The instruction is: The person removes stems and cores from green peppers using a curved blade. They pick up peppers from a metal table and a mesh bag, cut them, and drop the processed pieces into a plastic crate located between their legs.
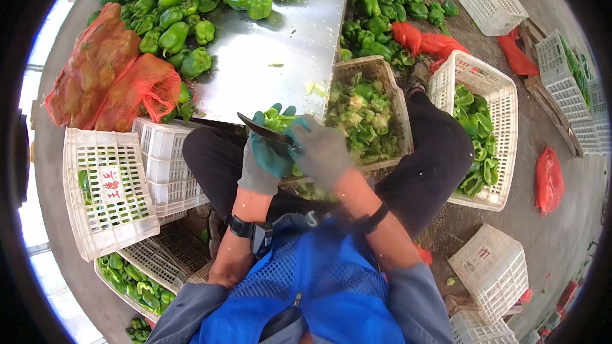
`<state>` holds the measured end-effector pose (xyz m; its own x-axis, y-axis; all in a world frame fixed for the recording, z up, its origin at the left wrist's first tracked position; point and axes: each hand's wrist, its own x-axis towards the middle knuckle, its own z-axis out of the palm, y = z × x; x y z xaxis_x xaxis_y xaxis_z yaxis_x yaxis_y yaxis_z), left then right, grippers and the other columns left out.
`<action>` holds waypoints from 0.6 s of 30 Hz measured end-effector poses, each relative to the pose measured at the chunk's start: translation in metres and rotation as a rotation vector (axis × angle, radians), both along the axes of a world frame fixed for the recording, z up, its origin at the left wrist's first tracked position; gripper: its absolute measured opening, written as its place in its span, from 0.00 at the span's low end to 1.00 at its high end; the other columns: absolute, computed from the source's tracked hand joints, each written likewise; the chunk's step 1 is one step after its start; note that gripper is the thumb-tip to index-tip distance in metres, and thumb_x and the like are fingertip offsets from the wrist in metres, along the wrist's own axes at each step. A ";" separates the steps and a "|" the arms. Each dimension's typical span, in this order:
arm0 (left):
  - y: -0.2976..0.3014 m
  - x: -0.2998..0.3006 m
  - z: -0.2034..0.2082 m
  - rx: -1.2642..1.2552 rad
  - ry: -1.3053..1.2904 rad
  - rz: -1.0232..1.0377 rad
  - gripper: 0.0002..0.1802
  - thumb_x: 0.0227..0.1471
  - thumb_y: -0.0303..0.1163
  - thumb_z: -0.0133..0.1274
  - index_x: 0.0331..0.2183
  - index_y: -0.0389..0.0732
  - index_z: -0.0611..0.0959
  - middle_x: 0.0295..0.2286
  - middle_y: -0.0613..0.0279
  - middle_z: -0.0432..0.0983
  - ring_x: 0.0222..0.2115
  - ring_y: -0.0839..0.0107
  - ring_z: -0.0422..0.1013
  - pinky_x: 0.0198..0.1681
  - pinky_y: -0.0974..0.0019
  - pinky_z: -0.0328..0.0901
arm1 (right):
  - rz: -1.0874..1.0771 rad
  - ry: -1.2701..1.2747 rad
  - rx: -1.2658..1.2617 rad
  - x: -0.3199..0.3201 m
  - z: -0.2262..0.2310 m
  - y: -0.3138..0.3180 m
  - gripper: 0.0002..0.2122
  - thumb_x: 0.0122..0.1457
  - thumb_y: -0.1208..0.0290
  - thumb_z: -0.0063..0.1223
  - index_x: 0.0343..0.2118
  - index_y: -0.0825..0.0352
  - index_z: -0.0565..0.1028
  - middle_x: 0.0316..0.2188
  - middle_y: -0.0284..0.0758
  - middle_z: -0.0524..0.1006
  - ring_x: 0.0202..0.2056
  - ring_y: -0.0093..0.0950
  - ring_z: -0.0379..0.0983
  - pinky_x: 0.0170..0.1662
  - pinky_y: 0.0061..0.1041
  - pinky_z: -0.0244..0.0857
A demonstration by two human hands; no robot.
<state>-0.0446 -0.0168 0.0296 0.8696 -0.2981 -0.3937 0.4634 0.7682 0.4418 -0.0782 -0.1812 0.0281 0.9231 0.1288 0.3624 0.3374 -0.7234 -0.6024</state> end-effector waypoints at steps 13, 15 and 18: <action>0.038 0.053 -0.004 1.500 -0.458 0.312 0.25 0.72 0.48 0.55 0.59 0.40 0.83 0.47 0.55 0.84 0.47 0.63 0.80 0.53 0.63 0.73 | -0.199 0.686 1.343 0.051 0.011 -0.006 0.08 0.60 0.71 0.67 0.38 0.69 0.82 0.24 0.33 0.80 0.23 0.22 0.75 0.27 0.23 0.68; 0.054 0.068 -0.027 2.440 -0.769 -0.051 0.23 0.72 0.46 0.56 0.57 0.40 0.85 0.44 0.51 0.86 0.39 0.65 0.81 0.47 0.65 0.74 | -0.380 0.437 0.536 0.062 -0.018 0.012 0.11 0.61 0.66 0.66 0.37 0.70 0.82 0.25 0.38 0.80 0.30 0.32 0.78 0.39 0.34 0.75; 0.029 0.063 0.000 1.639 -0.319 -0.026 0.18 0.69 0.40 0.59 0.49 0.35 0.88 0.36 0.49 0.87 0.33 0.64 0.81 0.40 0.63 0.74 | -0.438 0.443 0.577 0.054 -0.023 0.019 0.11 0.62 0.64 0.66 0.39 0.68 0.83 0.29 0.39 0.82 0.33 0.33 0.79 0.42 0.37 0.75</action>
<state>0.0187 0.0127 0.0296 0.9727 0.2081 -0.1030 0.2072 -0.5779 0.7894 -0.0238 -0.1623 0.0051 0.9187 -0.3673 -0.1451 -0.2554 -0.2724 -0.9277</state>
